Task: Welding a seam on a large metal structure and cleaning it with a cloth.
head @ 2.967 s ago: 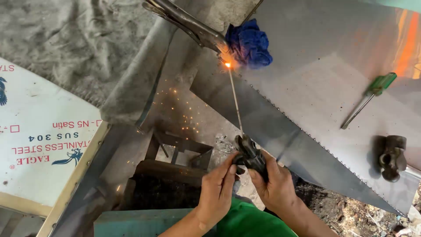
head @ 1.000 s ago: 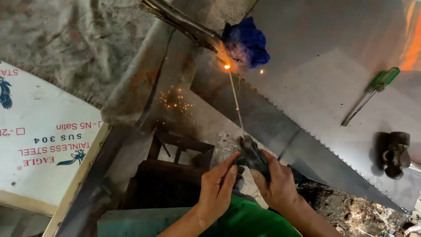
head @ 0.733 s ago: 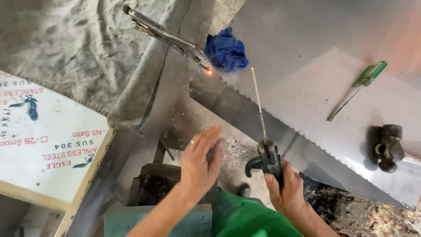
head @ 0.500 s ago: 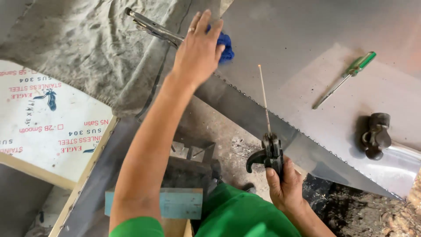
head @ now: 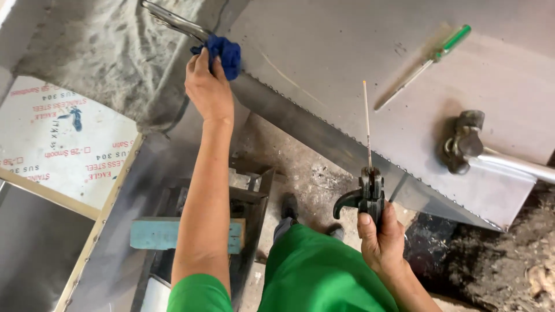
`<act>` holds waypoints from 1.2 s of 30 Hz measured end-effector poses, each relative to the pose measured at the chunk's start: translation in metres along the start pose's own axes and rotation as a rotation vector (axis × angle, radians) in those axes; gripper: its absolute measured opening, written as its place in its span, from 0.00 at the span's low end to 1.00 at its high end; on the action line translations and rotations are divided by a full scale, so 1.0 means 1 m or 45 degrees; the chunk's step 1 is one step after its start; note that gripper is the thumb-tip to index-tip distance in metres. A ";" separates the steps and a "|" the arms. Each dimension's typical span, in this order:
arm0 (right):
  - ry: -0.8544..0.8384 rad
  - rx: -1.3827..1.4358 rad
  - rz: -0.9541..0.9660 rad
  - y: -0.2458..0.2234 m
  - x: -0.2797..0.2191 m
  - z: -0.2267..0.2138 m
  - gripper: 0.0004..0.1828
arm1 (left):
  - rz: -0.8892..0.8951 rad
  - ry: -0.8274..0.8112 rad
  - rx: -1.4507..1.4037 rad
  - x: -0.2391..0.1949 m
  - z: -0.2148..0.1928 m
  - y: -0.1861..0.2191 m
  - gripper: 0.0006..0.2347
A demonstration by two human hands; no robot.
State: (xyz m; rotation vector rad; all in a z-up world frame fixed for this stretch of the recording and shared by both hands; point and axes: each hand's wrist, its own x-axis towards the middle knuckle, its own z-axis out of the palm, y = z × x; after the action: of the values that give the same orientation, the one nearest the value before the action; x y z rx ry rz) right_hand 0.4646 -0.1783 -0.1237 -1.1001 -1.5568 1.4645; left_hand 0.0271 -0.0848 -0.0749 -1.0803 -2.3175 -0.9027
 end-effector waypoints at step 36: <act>-0.135 0.068 -0.094 0.013 -0.013 -0.024 0.10 | 0.019 -0.141 0.081 0.013 0.003 0.025 0.14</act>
State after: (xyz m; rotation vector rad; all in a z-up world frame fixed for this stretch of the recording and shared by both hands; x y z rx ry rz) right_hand 0.4929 -0.1815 -0.1341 -0.9376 -1.6045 1.5270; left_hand 0.0388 -0.0643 -0.0596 -1.1459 -2.4073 -0.7756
